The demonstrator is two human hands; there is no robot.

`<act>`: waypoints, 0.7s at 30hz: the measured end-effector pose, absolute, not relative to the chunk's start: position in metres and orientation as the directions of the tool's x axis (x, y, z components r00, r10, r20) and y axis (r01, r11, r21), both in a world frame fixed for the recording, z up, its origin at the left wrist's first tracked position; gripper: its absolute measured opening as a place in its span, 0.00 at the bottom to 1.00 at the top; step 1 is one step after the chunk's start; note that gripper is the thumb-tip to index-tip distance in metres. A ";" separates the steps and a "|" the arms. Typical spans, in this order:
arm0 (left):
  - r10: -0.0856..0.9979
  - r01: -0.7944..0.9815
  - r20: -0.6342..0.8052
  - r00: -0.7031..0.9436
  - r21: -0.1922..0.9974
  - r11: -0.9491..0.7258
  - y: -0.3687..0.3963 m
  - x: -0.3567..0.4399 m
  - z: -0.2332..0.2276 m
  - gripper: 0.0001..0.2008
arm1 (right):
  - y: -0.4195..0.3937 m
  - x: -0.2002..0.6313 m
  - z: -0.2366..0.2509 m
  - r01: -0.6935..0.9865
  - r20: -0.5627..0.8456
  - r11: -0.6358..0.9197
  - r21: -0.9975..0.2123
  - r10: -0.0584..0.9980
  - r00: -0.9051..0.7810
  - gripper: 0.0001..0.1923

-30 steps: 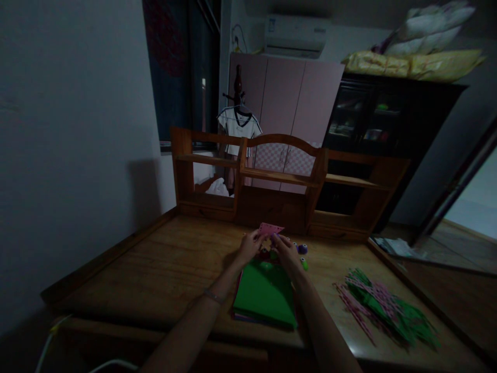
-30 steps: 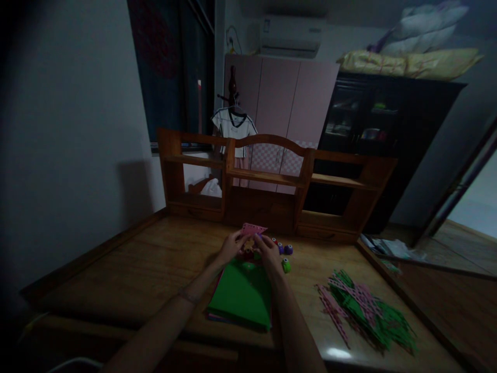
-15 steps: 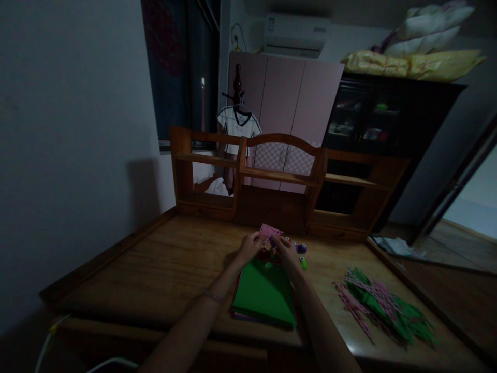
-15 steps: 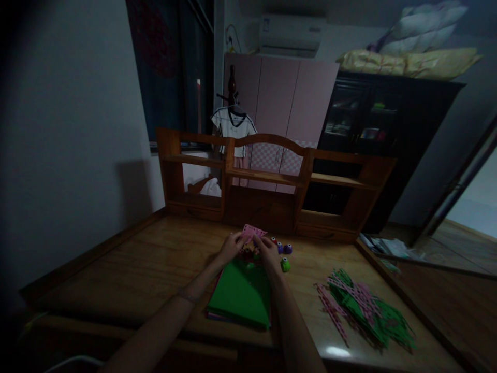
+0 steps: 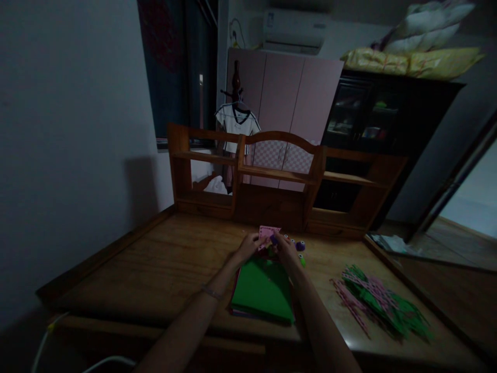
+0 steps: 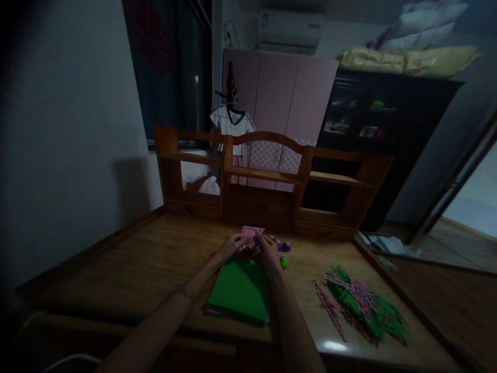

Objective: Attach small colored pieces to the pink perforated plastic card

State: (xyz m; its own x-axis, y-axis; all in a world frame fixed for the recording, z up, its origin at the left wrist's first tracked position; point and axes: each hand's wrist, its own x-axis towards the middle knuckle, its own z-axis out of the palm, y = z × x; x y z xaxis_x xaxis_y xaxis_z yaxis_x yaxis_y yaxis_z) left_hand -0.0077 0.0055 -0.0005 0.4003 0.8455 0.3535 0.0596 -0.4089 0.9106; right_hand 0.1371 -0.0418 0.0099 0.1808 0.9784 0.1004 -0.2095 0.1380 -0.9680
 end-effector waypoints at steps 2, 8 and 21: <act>0.856 0.086 0.321 0.405 0.919 -0.385 0.006 -0.007 -0.002 0.25 | -0.042 0.137 0.011 -0.206 0.104 0.138 -0.969 0.980 0.167 0.21; 0.862 0.041 0.290 0.415 0.941 -0.336 0.006 -0.008 -0.003 0.20 | -0.044 0.136 0.011 -0.236 0.122 0.153 -0.960 0.983 0.140 0.23; 0.839 0.047 0.311 0.447 0.928 -0.369 -0.003 -0.009 0.006 0.20 | -0.050 0.136 0.017 -0.347 0.119 0.140 -0.927 0.990 0.080 0.20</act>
